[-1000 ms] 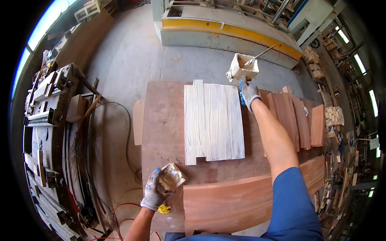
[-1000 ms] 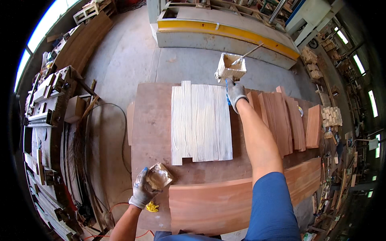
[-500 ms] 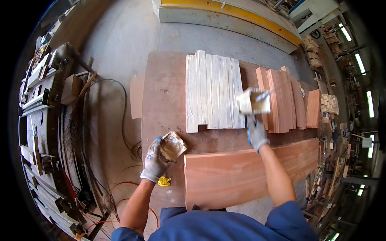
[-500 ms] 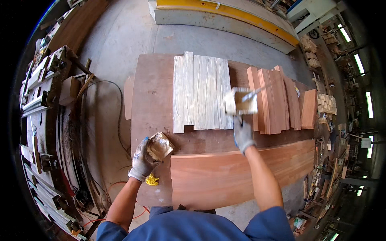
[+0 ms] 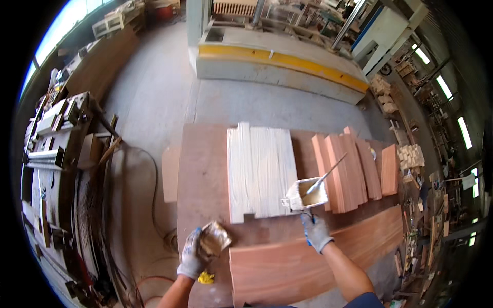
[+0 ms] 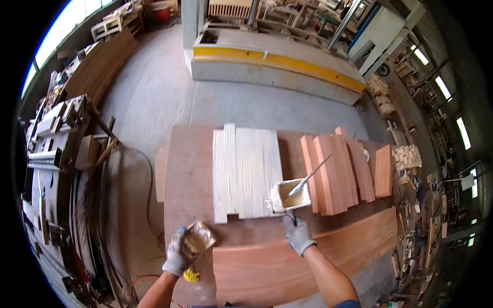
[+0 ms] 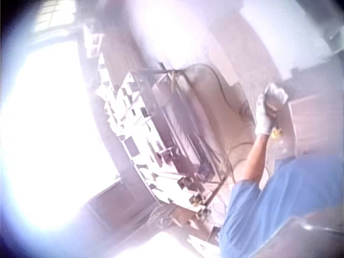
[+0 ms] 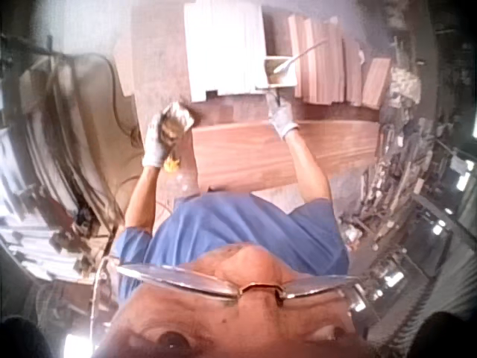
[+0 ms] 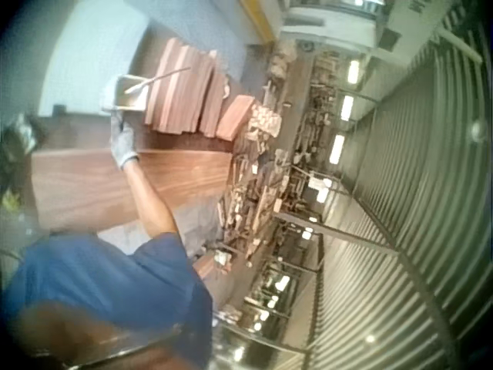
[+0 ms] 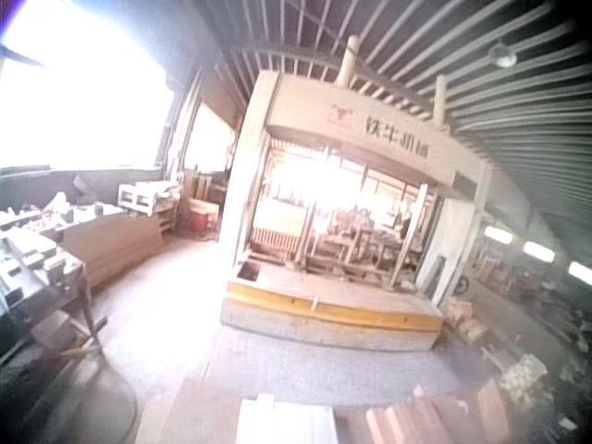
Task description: The person applies glue to a wooden plank using a brush, then uses a nail gun to fasten a smaller piece to it. They carry the assembled piece to a drying rack and place it there. The person repeats this process with additional planks.
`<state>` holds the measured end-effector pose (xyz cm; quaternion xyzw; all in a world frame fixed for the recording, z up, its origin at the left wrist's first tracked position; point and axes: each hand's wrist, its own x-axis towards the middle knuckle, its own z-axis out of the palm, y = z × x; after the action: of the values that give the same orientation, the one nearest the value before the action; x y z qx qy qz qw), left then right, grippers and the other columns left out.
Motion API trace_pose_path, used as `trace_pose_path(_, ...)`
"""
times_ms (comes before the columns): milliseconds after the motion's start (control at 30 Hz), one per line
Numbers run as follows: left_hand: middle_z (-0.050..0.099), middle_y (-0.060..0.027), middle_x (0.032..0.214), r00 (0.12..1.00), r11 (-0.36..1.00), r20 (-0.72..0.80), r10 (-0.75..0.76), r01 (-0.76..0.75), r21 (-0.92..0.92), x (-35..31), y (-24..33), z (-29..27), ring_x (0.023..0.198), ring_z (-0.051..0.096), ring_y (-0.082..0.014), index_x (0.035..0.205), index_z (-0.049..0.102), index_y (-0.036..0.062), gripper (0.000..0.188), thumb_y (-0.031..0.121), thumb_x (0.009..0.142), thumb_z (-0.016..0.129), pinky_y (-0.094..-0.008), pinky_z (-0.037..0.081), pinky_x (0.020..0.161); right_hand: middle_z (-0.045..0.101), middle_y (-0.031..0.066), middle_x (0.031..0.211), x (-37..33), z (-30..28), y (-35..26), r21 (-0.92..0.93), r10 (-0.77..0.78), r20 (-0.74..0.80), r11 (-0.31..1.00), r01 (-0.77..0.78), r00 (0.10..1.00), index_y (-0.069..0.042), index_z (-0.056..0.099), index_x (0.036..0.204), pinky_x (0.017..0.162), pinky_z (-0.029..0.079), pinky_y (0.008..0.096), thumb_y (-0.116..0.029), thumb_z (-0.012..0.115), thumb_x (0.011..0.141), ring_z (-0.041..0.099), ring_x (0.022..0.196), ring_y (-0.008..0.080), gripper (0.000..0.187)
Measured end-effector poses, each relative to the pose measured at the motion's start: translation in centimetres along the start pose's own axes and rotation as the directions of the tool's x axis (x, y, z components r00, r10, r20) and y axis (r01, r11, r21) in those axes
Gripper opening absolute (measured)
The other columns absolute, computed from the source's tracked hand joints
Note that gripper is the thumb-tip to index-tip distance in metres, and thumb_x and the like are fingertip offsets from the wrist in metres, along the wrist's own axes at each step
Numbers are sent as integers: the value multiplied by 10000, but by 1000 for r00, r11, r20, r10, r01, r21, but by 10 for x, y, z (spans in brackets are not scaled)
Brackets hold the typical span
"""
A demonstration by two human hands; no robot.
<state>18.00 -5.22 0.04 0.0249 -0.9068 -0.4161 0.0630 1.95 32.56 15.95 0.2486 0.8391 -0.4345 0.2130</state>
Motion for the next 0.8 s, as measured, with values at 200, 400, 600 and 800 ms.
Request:
trace_pose_path(200,587,-216,1372,1000,995,6,-23,23,92,-5,22,-16,1258,578,-415,1492,422,19,1132,314,560,992,-477,493,1083,422,-23,640,185,47,-59,-1,-430,-101,902,433,897,-38,587,724,547,381,382,-465,626,1016,396,635,115,519)
trace_pose_path(400,605,-209,1371,998,994,40,-41,36,102,0,25,-17,1259,592,-406,1469,460,18,1095,301,558,998,-466,498,1082,598,58,629,276,37,-182,-60,-430,-230,902,428,873,-46,656,871,448,462,379,-588,589,989,563,489,191,558)
trace_pose_path(600,607,-211,1375,999,996,4,-35,35,83,-1,26,-19,1272,587,-405,1456,478,17,1067,290,565,997,-461,498,1088,517,0,562,242,29,-191,234,-279,-25,932,277,960,-104,560,754,370,380,334,-528,638,992,465,401,133,492)
trace_pose_path(800,602,-215,1382,995,992,56,-78,72,108,4,25,-16,1280,581,-404,1457,483,21,1066,261,553,996,-462,492,1095,509,15,580,219,52,-140,197,-273,-37,941,274,961,-95,561,742,379,393,353,-548,611,1000,471,417,160,524)
